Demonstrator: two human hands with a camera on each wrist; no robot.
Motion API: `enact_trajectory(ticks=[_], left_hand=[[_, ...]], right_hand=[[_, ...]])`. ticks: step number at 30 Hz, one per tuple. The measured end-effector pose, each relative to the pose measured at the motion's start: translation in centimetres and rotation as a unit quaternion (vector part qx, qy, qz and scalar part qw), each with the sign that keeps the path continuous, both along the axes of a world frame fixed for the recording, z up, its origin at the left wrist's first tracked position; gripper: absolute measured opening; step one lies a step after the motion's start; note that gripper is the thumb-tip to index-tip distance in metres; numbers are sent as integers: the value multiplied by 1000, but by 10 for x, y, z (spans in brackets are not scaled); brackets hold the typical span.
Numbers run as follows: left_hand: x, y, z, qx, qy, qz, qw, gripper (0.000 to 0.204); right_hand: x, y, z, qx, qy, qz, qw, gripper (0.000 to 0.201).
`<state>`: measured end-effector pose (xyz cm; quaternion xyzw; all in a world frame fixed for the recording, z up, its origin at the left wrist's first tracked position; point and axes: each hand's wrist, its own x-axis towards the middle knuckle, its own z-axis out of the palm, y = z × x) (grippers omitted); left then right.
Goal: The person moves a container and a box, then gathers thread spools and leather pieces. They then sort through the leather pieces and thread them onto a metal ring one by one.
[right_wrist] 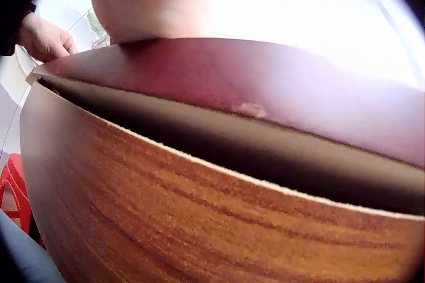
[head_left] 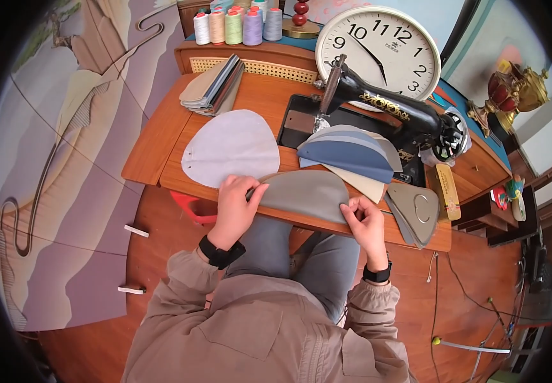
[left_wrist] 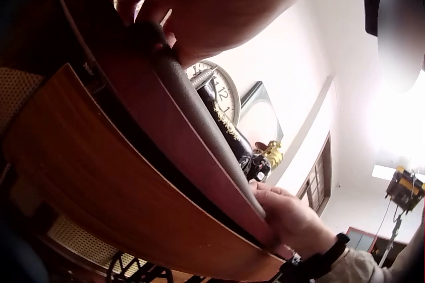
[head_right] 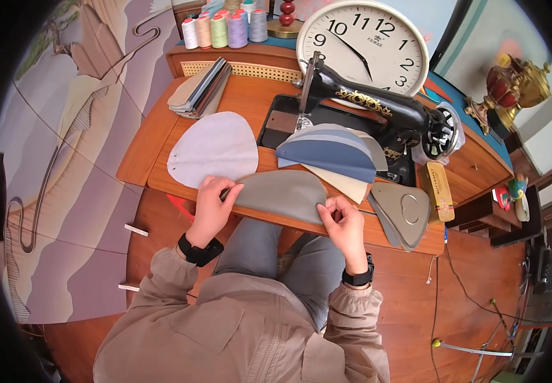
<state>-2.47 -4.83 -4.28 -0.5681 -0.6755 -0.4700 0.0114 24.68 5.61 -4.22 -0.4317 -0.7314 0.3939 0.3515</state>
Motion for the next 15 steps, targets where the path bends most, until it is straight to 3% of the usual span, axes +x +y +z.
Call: enact_trajectory(ticks=[3, 6, 9, 15], left_hand=[[-2, -1, 1, -79, 55, 5, 995, 16], [-1, 3, -5, -13, 92, 29, 995, 25], [0, -2, 5, -33, 101, 13, 994, 41], [-6, 0, 5, -99, 74, 5, 992, 48]], right_hand=[[-7, -4, 3, 31, -28, -34, 999, 14], [-9, -5, 3, 50, -59, -55, 995, 13], [-9, -4, 3, 60, -64, -68, 994, 13], [-8, -4, 1, 69, -68, -66, 993, 15]])
